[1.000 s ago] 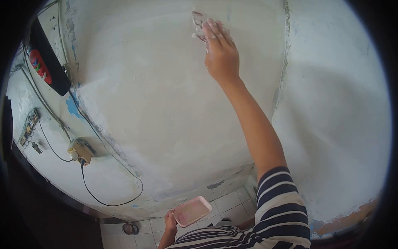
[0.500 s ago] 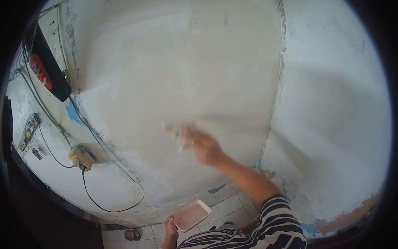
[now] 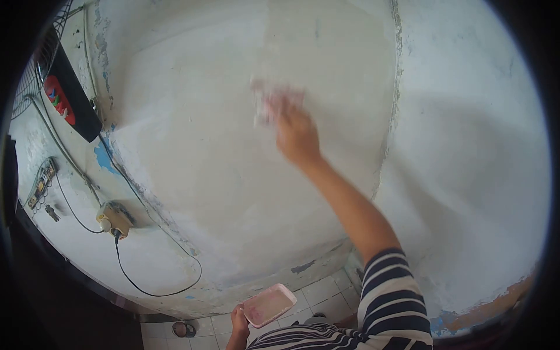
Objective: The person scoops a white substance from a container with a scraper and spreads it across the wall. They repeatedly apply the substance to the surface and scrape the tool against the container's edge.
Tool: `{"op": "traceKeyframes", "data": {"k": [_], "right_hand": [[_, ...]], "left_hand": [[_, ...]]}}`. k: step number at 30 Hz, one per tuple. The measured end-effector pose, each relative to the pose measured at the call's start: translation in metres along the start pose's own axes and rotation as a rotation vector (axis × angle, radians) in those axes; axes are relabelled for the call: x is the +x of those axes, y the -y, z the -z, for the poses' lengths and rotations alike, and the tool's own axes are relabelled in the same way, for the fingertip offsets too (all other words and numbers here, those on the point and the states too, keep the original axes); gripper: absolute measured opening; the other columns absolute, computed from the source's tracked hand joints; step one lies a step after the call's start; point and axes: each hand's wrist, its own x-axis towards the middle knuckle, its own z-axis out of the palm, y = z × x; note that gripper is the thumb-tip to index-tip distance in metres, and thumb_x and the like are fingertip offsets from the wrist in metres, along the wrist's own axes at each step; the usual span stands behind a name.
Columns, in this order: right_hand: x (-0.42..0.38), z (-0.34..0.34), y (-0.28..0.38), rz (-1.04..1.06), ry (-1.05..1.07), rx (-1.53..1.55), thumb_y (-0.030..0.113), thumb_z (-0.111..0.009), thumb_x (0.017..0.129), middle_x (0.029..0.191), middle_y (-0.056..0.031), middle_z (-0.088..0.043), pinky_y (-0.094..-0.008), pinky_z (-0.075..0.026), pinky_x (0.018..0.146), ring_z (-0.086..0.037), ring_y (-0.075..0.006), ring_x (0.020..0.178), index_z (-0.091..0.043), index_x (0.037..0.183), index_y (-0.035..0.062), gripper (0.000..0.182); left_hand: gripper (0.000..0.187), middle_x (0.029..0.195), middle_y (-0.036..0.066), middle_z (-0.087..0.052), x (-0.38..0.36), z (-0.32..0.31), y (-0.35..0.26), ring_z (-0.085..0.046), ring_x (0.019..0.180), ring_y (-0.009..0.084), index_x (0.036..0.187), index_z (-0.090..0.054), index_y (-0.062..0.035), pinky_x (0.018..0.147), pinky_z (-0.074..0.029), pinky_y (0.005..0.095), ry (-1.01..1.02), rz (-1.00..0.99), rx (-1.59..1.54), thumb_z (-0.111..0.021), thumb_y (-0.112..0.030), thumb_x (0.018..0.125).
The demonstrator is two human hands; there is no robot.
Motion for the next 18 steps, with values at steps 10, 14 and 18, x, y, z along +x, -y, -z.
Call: {"op": "traceKeyframes", "data": {"k": [10,14,18], "right_hand": [[-0.063,0.046,0.027,-0.035,0.168,0.433,-0.007,-0.058,0.079,0.13,-0.0112,-0.066,-0.0406,-0.053,0.093,-0.065,-0.0281,0.114,-0.065,0.127,0.011,0.051],[0.04,0.055,-0.034,-0.126,-0.162,0.198,-0.003,-0.058,0.082,0.13,-0.0123,-0.065,-0.0438,-0.049,0.099,-0.062,-0.0336,0.117,-0.063,0.131,0.0134,0.052],[0.023,0.025,-0.058,-0.064,-0.124,0.002,-0.002,-0.059,0.081,0.132,-0.0122,-0.063,-0.0432,-0.048,0.101,-0.059,-0.0336,0.122,-0.063,0.13,0.0129,0.051]], "left_hand": [[0.024,0.068,-0.002,-0.056,-0.002,-0.01,-0.002,-0.05,0.055,0.0083,0.084,-0.062,-0.0078,0.049,-0.038,0.0248,-0.014,0.051,0.049,-0.062,-0.028,0.097],[0.025,0.07,-0.001,-0.058,0.0,-0.01,0.001,-0.051,0.058,0.0088,0.086,-0.063,-0.0067,0.051,-0.039,0.0252,0.044,0.061,0.096,-0.062,-0.029,0.098],[0.026,0.071,-0.001,-0.058,0.0,-0.013,0.001,-0.052,0.059,0.009,0.086,-0.063,-0.0064,0.052,-0.04,0.0254,0.046,0.05,0.089,-0.061,-0.029,0.098]]}}
